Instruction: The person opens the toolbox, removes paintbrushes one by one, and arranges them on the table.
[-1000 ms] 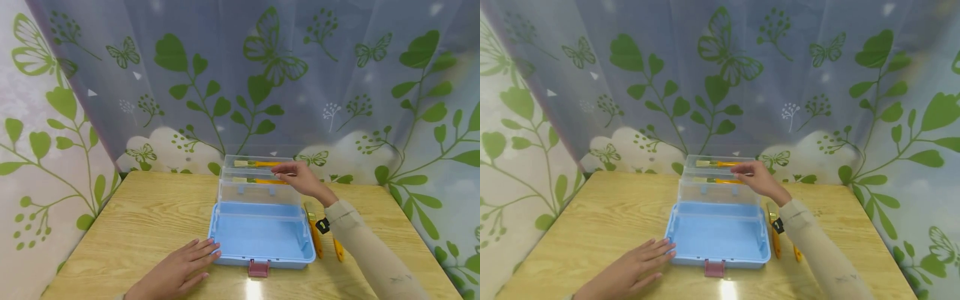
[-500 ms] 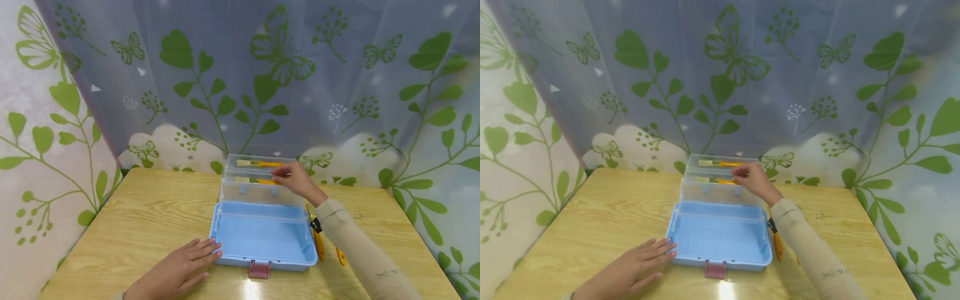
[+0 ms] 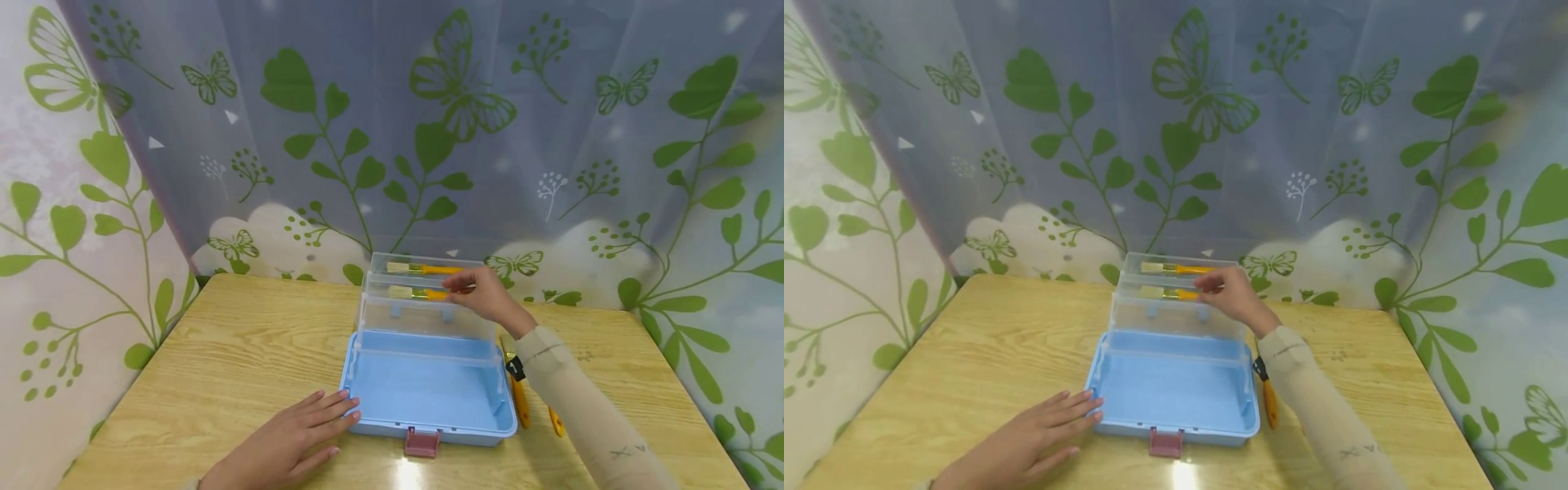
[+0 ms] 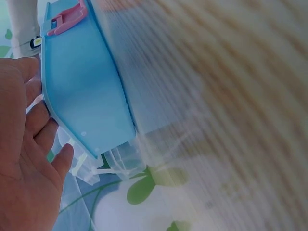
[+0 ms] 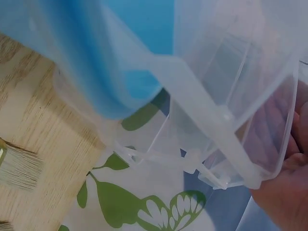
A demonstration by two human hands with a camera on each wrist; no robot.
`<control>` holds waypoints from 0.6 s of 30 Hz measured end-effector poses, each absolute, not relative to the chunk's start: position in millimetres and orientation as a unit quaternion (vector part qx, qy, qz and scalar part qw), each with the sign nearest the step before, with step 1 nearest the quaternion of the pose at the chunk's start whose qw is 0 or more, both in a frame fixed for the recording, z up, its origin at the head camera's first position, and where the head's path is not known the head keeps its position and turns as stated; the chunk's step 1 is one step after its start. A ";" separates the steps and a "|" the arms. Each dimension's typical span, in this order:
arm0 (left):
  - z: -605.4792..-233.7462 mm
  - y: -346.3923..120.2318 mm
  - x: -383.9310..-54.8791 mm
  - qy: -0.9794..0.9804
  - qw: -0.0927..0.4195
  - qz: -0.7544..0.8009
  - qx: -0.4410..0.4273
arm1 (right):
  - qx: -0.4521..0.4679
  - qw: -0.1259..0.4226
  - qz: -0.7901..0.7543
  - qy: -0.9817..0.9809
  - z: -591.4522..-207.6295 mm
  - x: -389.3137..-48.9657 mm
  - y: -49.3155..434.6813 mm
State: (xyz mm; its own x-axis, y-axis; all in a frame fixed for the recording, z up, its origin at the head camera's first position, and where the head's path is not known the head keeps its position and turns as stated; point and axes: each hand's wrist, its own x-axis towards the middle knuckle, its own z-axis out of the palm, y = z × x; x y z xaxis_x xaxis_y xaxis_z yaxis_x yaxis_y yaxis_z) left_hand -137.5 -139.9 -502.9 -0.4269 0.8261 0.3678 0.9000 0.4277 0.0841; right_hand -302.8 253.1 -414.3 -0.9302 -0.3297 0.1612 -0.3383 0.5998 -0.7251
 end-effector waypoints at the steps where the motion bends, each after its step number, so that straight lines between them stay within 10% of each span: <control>1: -502.5 -139.7 -137.4 -0.834 0.136 -0.136 -0.518 | 0.186 0.006 0.403 -0.896 -414.4 -302.7 253.0; 18: -500.8 -138.4 -142.3 -0.830 0.143 -0.109 -0.529 | 0.241 -0.021 0.306 -0.921 -399.5 -303.2 243.3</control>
